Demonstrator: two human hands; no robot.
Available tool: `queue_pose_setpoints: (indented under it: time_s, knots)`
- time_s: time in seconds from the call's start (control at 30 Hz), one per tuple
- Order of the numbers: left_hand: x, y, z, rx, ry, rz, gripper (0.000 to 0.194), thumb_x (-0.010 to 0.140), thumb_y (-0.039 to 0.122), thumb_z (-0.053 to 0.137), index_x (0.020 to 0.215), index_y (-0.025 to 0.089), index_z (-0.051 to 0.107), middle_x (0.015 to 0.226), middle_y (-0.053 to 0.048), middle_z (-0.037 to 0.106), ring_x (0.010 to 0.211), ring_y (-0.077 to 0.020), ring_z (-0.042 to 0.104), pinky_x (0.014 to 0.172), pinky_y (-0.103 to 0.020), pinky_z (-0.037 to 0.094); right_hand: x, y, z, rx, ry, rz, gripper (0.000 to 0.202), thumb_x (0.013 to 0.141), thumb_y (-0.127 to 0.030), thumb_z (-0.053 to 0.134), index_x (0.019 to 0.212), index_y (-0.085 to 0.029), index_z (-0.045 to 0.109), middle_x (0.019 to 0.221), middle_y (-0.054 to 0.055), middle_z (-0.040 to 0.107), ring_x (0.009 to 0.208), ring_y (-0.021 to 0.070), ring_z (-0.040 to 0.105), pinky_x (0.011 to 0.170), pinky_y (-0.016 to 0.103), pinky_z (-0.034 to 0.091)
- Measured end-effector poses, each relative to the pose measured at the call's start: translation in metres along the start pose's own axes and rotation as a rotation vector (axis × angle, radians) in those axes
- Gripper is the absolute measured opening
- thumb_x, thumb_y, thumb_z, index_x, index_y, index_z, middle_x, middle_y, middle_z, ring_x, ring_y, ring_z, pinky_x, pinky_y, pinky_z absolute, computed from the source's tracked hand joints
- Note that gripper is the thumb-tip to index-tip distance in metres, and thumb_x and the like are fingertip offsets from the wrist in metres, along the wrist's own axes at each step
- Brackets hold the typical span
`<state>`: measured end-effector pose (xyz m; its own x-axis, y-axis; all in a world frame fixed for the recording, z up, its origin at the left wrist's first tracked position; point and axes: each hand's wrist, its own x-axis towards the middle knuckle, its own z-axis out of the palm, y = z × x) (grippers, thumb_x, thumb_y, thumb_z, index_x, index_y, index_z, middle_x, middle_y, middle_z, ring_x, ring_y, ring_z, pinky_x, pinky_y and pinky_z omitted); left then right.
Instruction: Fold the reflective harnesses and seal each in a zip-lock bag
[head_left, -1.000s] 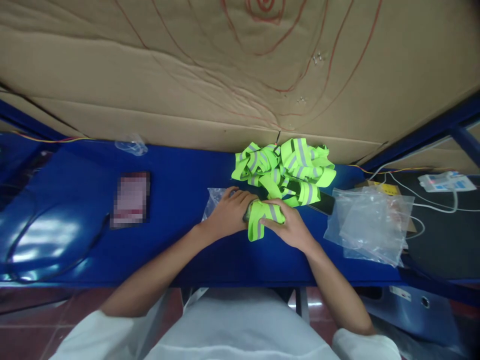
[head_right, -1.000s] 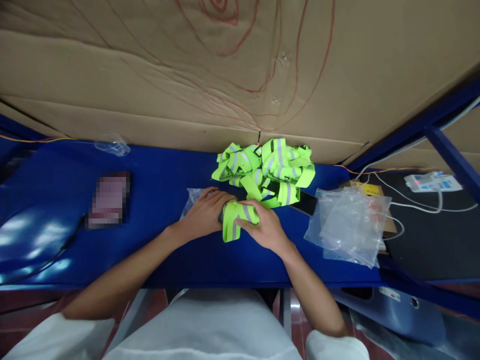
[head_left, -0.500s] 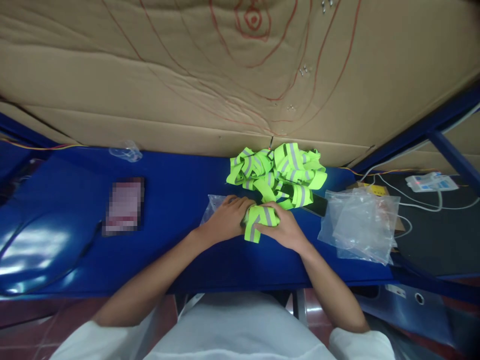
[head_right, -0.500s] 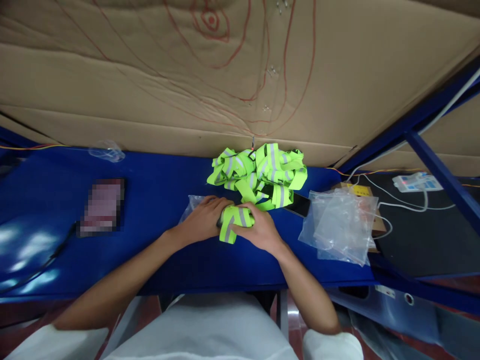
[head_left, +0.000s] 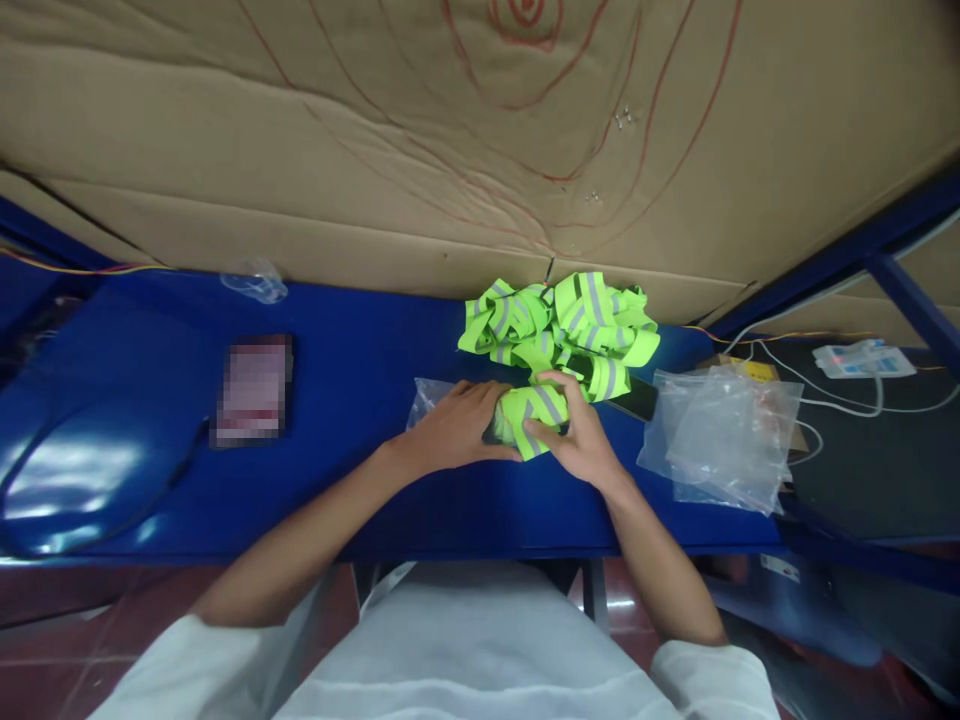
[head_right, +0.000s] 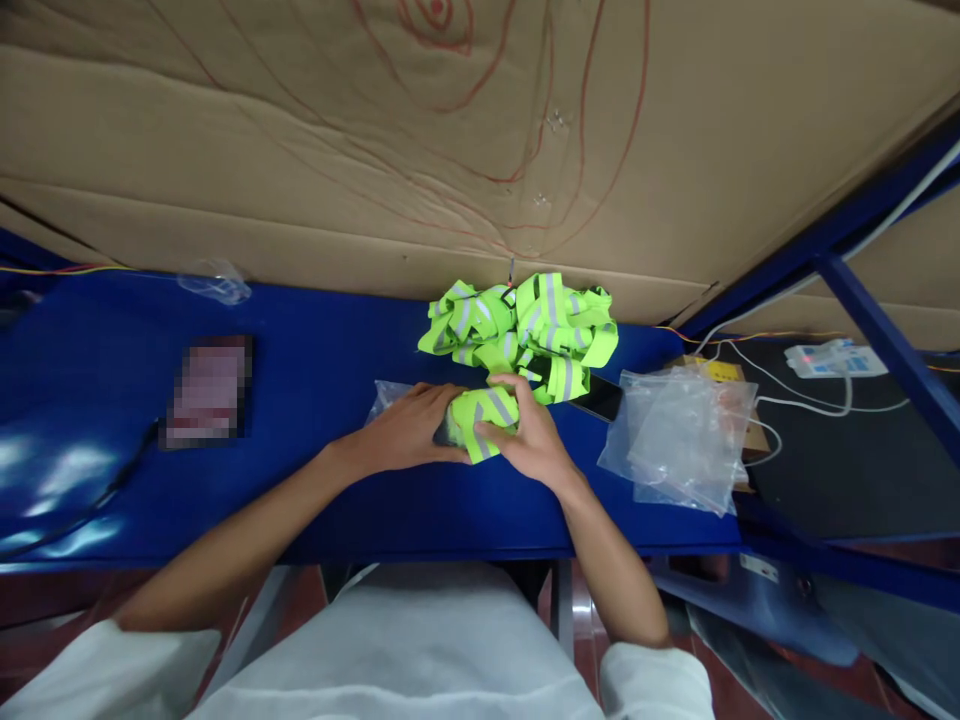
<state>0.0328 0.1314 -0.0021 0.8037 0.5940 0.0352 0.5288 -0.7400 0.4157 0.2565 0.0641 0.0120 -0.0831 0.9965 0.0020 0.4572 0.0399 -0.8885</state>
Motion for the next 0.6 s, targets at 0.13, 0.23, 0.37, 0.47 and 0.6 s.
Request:
queue_pose_setpoints:
  time_s: [0.13, 0.23, 0.37, 0.47, 0.6]
  knots:
    - [-0.002, -0.004, 0.0, 0.109, 0.073, -0.029, 0.092, 0.082, 0.072, 0.068, 0.145, 0.011, 0.04, 0.141, -0.02, 0.057, 0.129, -0.0377, 0.057, 0.106, -0.049, 0.039, -0.004, -0.005, 0.019, -0.165, 0.078, -0.185, 0.039, 0.1, -0.036, 0.057, 0.139, -0.029, 0.053, 0.138, 0.008, 0.063, 0.125, 0.0261, 0.063, 0.104, 0.04, 0.052]
    - [-0.002, -0.005, 0.0, 0.162, 0.057, -0.072, 0.084, 0.084, 0.058, 0.076, 0.144, 0.011, 0.04, 0.139, -0.019, 0.058, 0.126, -0.0368, 0.058, 0.103, -0.048, 0.041, -0.003, -0.003, 0.028, -0.265, 0.048, -0.217, 0.041, 0.101, -0.038, 0.057, 0.14, -0.029, 0.052, 0.144, 0.011, 0.057, 0.134, 0.0292, 0.057, 0.104, 0.042, 0.054]
    - [0.001, -0.007, 0.001, 0.169, 0.044, -0.055, 0.077, 0.081, 0.048, 0.08, 0.14, 0.013, 0.044, 0.137, -0.016, 0.06, 0.124, -0.0353, 0.058, 0.102, -0.046, 0.04, 0.0, 0.005, 0.03, -0.28, 0.035, -0.224, 0.051, 0.098, -0.042, 0.064, 0.144, -0.028, 0.047, 0.146, 0.014, 0.054, 0.135, 0.0309, 0.056, 0.102, 0.045, 0.056]
    - [0.002, -0.009, 0.001, 0.175, 0.073, -0.039, 0.085, 0.079, 0.058, 0.081, 0.14, 0.013, 0.042, 0.138, -0.017, 0.06, 0.125, -0.0361, 0.058, 0.104, -0.047, 0.037, 0.002, 0.009, 0.027, -0.197, 0.063, -0.251, 0.042, 0.098, -0.037, 0.064, 0.138, -0.028, 0.054, 0.139, 0.011, 0.06, 0.131, 0.0279, 0.059, 0.107, 0.044, 0.053]
    - [0.002, -0.009, -0.003, 0.173, 0.086, 0.006, 0.087, 0.08, 0.059, 0.08, 0.143, 0.014, 0.039, 0.138, -0.017, 0.06, 0.127, -0.0357, 0.057, 0.107, -0.048, 0.034, 0.003, 0.007, 0.02, -0.054, 0.08, -0.159, 0.036, 0.096, -0.037, 0.068, 0.13, -0.028, 0.063, 0.13, 0.006, 0.069, 0.118, 0.0252, 0.066, 0.084, 0.033, 0.059]
